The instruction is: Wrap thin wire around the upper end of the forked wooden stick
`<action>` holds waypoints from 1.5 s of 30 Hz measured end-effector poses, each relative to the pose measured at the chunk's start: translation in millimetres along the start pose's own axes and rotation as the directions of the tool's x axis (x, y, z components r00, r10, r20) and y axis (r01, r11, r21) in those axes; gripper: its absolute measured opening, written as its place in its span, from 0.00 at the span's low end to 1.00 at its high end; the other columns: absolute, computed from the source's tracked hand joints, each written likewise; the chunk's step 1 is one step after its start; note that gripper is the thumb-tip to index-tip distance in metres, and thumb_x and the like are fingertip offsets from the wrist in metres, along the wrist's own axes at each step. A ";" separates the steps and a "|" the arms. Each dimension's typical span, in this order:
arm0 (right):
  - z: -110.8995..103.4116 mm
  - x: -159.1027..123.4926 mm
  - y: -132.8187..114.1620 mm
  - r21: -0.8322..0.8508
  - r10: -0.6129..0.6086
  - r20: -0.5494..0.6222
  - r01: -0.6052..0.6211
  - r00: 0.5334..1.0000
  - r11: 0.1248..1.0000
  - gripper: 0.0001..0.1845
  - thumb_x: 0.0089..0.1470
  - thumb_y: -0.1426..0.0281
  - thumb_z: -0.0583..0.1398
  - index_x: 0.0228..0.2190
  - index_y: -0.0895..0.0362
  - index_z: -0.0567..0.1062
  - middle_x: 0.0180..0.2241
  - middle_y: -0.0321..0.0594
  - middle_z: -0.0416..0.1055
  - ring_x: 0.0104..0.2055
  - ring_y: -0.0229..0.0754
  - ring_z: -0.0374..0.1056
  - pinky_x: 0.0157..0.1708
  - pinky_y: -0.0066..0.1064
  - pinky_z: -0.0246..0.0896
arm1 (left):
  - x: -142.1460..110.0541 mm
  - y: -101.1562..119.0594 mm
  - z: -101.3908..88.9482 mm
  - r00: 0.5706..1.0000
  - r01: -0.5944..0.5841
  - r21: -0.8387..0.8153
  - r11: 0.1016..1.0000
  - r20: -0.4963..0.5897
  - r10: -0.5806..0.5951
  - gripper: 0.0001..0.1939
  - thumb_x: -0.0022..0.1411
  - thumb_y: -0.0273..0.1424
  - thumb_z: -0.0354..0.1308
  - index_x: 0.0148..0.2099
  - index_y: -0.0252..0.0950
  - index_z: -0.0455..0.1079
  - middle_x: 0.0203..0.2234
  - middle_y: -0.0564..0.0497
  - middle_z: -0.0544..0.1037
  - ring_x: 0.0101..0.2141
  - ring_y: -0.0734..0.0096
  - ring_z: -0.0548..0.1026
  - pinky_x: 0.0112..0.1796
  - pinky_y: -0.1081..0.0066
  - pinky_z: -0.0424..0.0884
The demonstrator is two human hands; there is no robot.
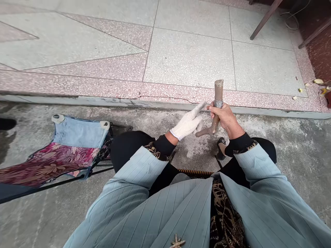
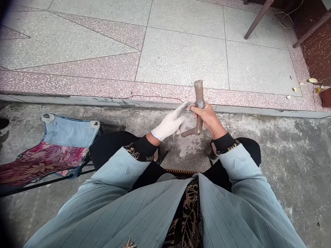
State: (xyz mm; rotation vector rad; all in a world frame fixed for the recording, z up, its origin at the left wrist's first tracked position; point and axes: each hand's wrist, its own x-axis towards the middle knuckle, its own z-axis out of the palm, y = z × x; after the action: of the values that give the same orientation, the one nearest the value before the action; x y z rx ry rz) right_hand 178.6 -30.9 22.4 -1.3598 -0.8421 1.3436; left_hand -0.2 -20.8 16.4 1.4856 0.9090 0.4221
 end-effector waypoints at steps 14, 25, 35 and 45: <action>1.2 -0.1 -0.7 -0.115 -0.058 -0.069 0.049 0.996 0.992 0.14 0.38 0.68 0.66 0.29 0.55 0.69 0.26 0.31 0.69 0.23 0.31 0.59 0.24 0.26 0.58 | 1.4 2.3 0.2 0.970 -0.054 0.120 0.991 -0.231 0.081 0.34 0.67 0.31 0.44 0.73 0.38 0.49 0.17 0.57 0.72 0.16 0.75 0.68 0.26 0.73 0.70; -11.4 7.0 3.2 -0.268 -0.169 -0.041 0.152 0.985 0.951 0.11 0.42 0.69 0.65 0.31 0.56 0.71 0.26 0.31 0.67 0.25 0.34 0.59 0.26 0.28 0.57 | 6.3 0.7 -11.3 0.961 -0.087 0.207 0.975 -0.241 0.137 0.15 0.62 0.28 0.48 0.45 0.34 0.74 0.30 0.50 0.80 0.26 0.73 0.73 0.31 0.74 0.69; -8.8 3.2 -1.5 -0.385 -0.107 -0.026 0.089 0.994 0.919 0.13 0.38 0.69 0.68 0.29 0.57 0.73 0.26 0.32 0.70 0.29 0.36 0.63 0.31 0.29 0.58 | 4.0 0.4 -6.5 0.905 -0.166 0.676 0.718 -0.184 0.382 0.15 0.68 0.35 0.50 0.48 0.37 0.77 0.50 0.45 0.76 0.47 0.62 0.76 0.46 0.67 0.70; -12.0 6.9 2.1 -0.326 -0.041 0.018 0.045 0.999 0.944 0.21 0.33 0.64 0.71 0.29 0.57 0.72 0.25 0.33 0.68 0.26 0.35 0.61 0.27 0.29 0.58 | 8.8 -5.6 -11.3 0.888 -0.312 0.507 0.804 -0.146 0.436 0.10 0.65 0.29 0.52 0.40 0.35 0.75 0.40 0.49 0.80 0.42 0.67 0.76 0.45 0.69 0.69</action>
State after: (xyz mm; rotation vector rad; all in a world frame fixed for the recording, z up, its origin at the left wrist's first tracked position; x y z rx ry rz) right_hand 191.0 -27.0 17.0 -1.5778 -1.1332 1.2143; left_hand -4.6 -7.3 10.5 2.1184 0.9585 0.7393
